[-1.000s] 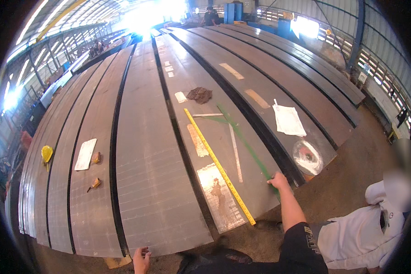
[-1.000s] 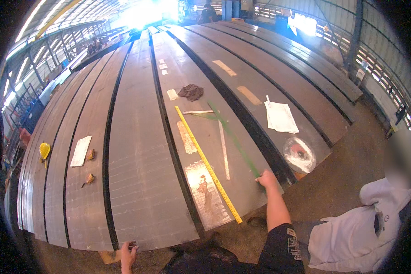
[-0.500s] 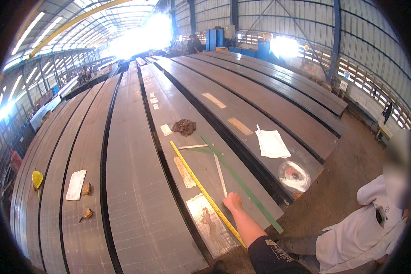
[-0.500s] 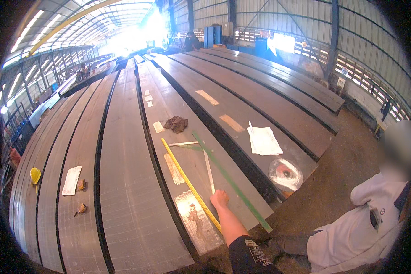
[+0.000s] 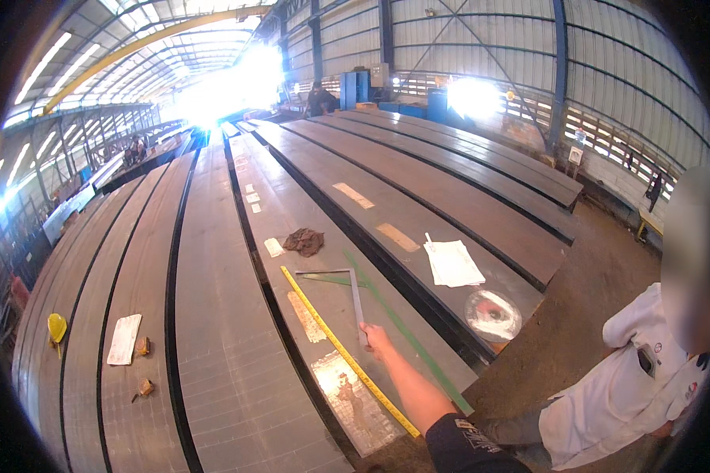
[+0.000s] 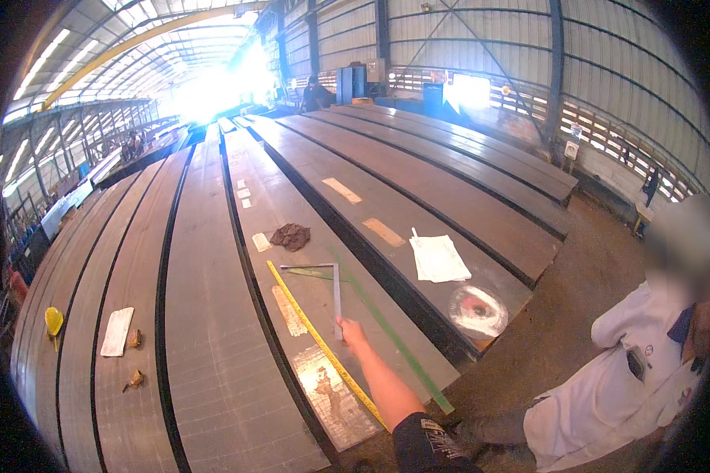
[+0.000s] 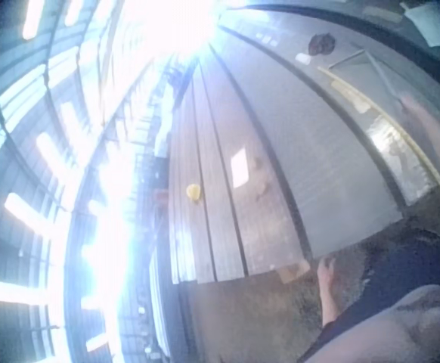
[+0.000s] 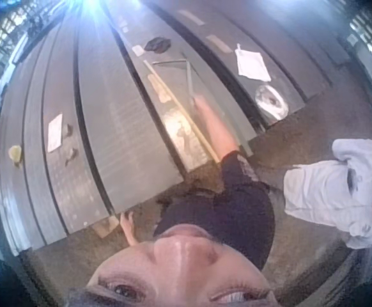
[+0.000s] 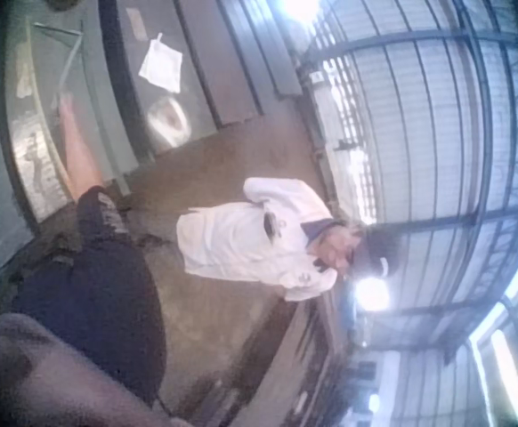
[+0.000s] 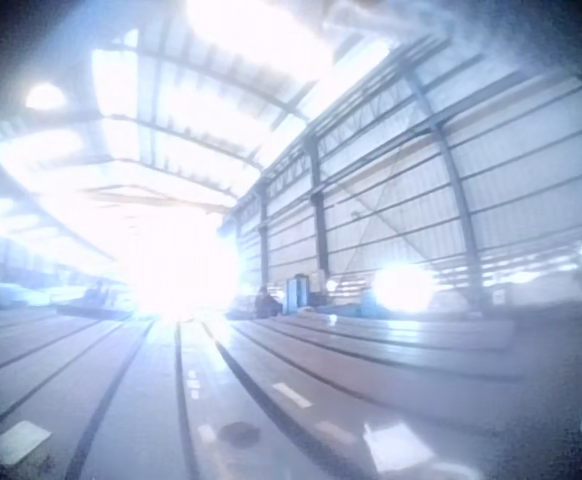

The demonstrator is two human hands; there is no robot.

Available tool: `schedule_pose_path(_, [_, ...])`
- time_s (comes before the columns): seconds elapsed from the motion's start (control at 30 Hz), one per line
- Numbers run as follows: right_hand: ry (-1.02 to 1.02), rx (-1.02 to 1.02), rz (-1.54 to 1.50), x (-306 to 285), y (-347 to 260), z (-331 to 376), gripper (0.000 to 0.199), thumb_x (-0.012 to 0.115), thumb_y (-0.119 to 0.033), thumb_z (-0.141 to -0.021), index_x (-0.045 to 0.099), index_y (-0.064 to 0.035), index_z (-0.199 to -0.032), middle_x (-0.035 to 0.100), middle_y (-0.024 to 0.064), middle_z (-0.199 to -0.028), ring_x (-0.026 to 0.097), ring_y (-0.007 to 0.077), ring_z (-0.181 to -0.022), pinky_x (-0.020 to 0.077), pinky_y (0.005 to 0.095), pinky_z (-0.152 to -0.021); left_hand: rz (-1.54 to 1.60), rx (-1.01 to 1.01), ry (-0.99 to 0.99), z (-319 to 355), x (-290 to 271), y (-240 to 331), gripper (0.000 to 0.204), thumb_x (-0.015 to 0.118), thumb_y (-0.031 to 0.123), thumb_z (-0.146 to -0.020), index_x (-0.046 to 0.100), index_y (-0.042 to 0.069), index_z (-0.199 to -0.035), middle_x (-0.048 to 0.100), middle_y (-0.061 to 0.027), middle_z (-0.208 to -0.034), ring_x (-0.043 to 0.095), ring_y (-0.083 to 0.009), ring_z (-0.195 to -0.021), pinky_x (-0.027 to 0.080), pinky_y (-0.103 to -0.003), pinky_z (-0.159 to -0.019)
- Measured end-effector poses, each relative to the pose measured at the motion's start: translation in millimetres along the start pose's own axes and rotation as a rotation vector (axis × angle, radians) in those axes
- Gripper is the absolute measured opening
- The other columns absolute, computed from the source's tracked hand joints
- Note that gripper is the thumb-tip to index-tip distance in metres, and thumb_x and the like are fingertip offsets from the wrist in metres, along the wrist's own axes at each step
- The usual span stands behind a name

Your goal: The person measures and marks large metal sheets using a tape measure, a green straightedge, and a white marker. They align the straightedge, draw lines, and take multiple measurements across the sheet surface in a workshop setting.

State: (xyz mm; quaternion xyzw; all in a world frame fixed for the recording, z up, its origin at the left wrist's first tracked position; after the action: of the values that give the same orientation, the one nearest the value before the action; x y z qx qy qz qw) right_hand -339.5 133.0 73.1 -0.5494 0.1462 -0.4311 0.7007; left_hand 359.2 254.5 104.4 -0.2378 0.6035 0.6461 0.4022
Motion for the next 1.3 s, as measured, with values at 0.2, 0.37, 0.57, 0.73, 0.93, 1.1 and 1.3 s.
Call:
schedule_pose_path(0.2, [-0.22,0.072,-0.482,-14.4,-38.1,-11.3,0.025,0.07,-0.034,-0.096,0.062,-0.0106,-0.095,0.06,0.0005,-0.071,0.046,0.0071,-0.052,0.0322,0.0268,-0.044,-0.004,0.088,-0.009,-26.3,-11.0,28.7,0.035,0.069,0.019,-0.094,0.064,0.0,-0.123,0.069,-0.0219,-0.117,0.065,-0.0362,-0.111,0.05,-0.043,-0.094])
schedule_pose_path(0.37, [-0.168,-0.012,-0.375,8.8,-45.6,32.0,0.026,0.069,-0.033,-0.097,0.062,-0.0077,-0.095,0.061,-0.0006,-0.073,0.048,0.0075,-0.052,0.0362,0.0274,-0.046,-0.033,0.152,0.058,-26.2,-32.8,30.3,0.03,0.066,0.012,-0.094,0.065,0.001,-0.122,0.07,-0.0195,-0.115,0.066,-0.0327,-0.106,0.051,-0.041,-0.092])
schedule_pose_path(0.57, [-0.173,-0.51,0.366,9.7,-41.4,100.1,0.034,0.063,-0.037,-0.101,0.067,-0.0031,-0.102,0.066,0.0026,-0.081,0.062,0.0105,-0.071,0.0497,0.0275,-0.066,0.015,0.285,0.153,-45.5,-47.5,21.6,0.028,0.064,0.011,-0.097,0.065,0.001,-0.122,0.07,-0.0161,-0.115,0.065,-0.0292,-0.105,0.051,-0.04,-0.092])
schedule_pose_path(0.73, [-0.135,-0.457,0.549,16.2,-2.9,200.6,0.04,0.06,-0.038,-0.102,0.067,0.0015,-0.101,0.065,0.0039,-0.081,0.062,0.0127,-0.074,0.0498,0.0296,-0.069,0.193,0.117,0.186,-71.3,-72.4,62.3,0.028,0.063,0.013,-0.098,0.066,0.004,-0.124,0.069,-0.0151,-0.12,0.064,-0.0241,-0.113,0.049,-0.039,-0.099])
schedule_pose_path(0.93, [-0.088,-0.385,0.679,47.1,52.0,334.1,0.041,0.057,-0.041,-0.102,0.068,-0.001,-0.102,0.066,0.0107,-0.072,0.063,0.0196,-0.066,0.0505,0.0371,-0.065,0.425,0.483,0.323,-156.9,-121.0,116.5,0.026,0.065,0.008,-0.094,0.065,0.001,-0.119,0.068,-0.0144,-0.11,0.064,-0.0239,-0.105,0.049,-0.036,-0.095])
schedule_pose_path(1.1, [-0.257,-0.173,0.731,49.5,66.6,433.3,0.033,0.062,-0.033,-0.101,0.069,-0.0016,-0.095,0.064,0.0054,-0.072,0.059,0.0124,-0.069,0.0477,0.0308,-0.064,0.303,0.686,0.335,-211.9,-155.6,154.4,0.022,0.068,0.005,-0.091,0.067,-0.001,-0.111,0.067,-0.0161,-0.106,0.066,-0.0289,-0.103,0.05,-0.037,-0.094])
schedule_pose_path(1.3, [-0.336,0.062,0.656,79.7,114.0,525.5,0.028,0.065,-0.028,-0.1,0.07,-0.0016,-0.092,0.063,0.0001,-0.073,0.056,0.009,-0.071,0.0453,0.0279,-0.064,0.0,0.566,0.096,-299.0,-121.6,94.5,0.038,0.074,0.019,-0.089,0.066,0.0,-0.121,0.07,-0.0202,-0.104,0.067,-0.0383,-0.1,0.052,-0.044,-0.092])
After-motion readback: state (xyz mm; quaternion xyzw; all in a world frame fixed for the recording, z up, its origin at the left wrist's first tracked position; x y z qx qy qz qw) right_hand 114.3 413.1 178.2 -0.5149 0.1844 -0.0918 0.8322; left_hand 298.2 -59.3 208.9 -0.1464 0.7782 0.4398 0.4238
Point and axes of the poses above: each hand's wrist, its own z-axis away from the middle knuckle, its own x-axis out of the palm, y = z × x, the point moved 2 cm from there along -z, towards the middle knuckle
